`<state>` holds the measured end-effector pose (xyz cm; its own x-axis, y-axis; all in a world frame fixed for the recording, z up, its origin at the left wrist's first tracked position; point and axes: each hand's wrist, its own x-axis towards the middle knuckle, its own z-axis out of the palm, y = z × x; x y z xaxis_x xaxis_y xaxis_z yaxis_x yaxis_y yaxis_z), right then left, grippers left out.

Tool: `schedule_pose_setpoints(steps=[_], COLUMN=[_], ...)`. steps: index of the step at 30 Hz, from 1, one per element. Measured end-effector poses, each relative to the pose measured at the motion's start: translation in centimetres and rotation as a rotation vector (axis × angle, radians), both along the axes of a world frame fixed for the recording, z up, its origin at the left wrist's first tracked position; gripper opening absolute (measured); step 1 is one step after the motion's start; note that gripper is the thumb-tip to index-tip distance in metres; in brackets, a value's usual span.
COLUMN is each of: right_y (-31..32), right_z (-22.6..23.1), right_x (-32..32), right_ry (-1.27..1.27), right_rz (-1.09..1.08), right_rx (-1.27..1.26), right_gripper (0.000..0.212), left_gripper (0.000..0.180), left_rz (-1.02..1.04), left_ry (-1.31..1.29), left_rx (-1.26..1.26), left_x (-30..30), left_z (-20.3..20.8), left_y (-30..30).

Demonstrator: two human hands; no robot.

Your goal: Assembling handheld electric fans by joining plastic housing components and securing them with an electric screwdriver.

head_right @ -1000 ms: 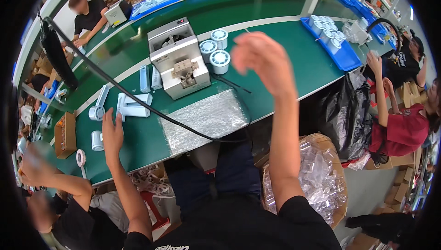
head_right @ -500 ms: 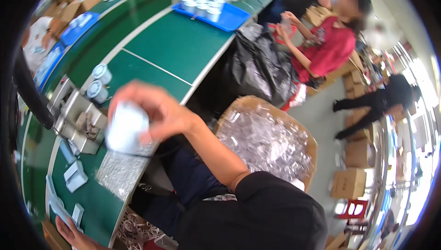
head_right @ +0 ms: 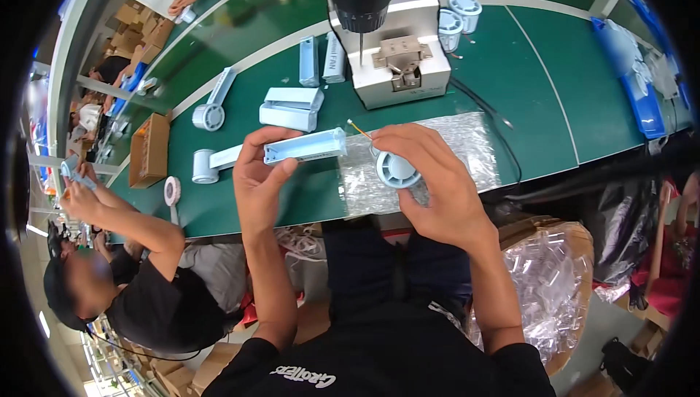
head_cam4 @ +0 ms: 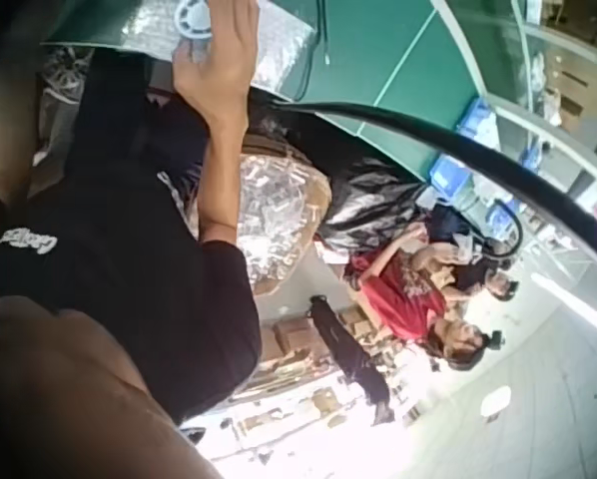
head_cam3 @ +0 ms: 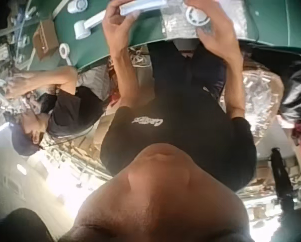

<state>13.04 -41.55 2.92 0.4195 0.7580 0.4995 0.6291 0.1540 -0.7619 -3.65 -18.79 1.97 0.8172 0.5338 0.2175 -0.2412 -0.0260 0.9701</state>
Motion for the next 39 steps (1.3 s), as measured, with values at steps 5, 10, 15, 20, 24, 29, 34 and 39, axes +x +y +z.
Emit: schedule_pose_setpoints(steps=[5, 10, 15, 20, 24, 29, 34, 39], right_y=[1.5, 1.1, 0.9, 0.9, 1.4, 2.6, 0.9, 1.8], right_z=[-0.9, -1.2, -1.1, -1.5, -2.1, -3.4, -0.3, 1.9], right_x=[-0.6, -0.1, 0.2, 0.7, 0.4, -1.2, 0.3, 1.4], right_ry=[0.064, 0.058, 0.023, 0.07, 0.076, 0.101, -0.025, 0.118], right_rz=[0.101, 0.081, 0.129, 0.173, 0.096, -0.068, -0.112, -0.069], right_rx=[0.003, 0.03, 0.004, -0.005, 0.026, -0.046, -0.029, -0.084], right_gripper=[0.061, 0.06, 0.06, 0.06, 0.059, 0.067, 0.069, 0.056], left_gripper=[0.045, 0.047, 0.048, 0.05, 0.05, 0.054, 0.056, 0.062], left_rz=[0.04, 0.077, 0.013, -0.078, -0.128, -0.29, -0.521, -0.567], left_ry=[0.028, 0.036, 0.04, 0.058, 0.152, 0.108, 0.123, 0.076], left_rx=[-0.007, 0.047, 0.119, 0.188, 0.193, 0.533, 0.847, 0.925], left_x=[-0.7, -0.4, -0.2, -0.2, 0.3, 3.1, 6.4, 7.6], left_z=[0.3, 0.7, 0.9, 2.1, 3.9, 6.3, 10.4, 10.1], left_y=[0.4, 1.1, 1.5, 2.1, 1.9, 1.7, -0.4, -2.2])
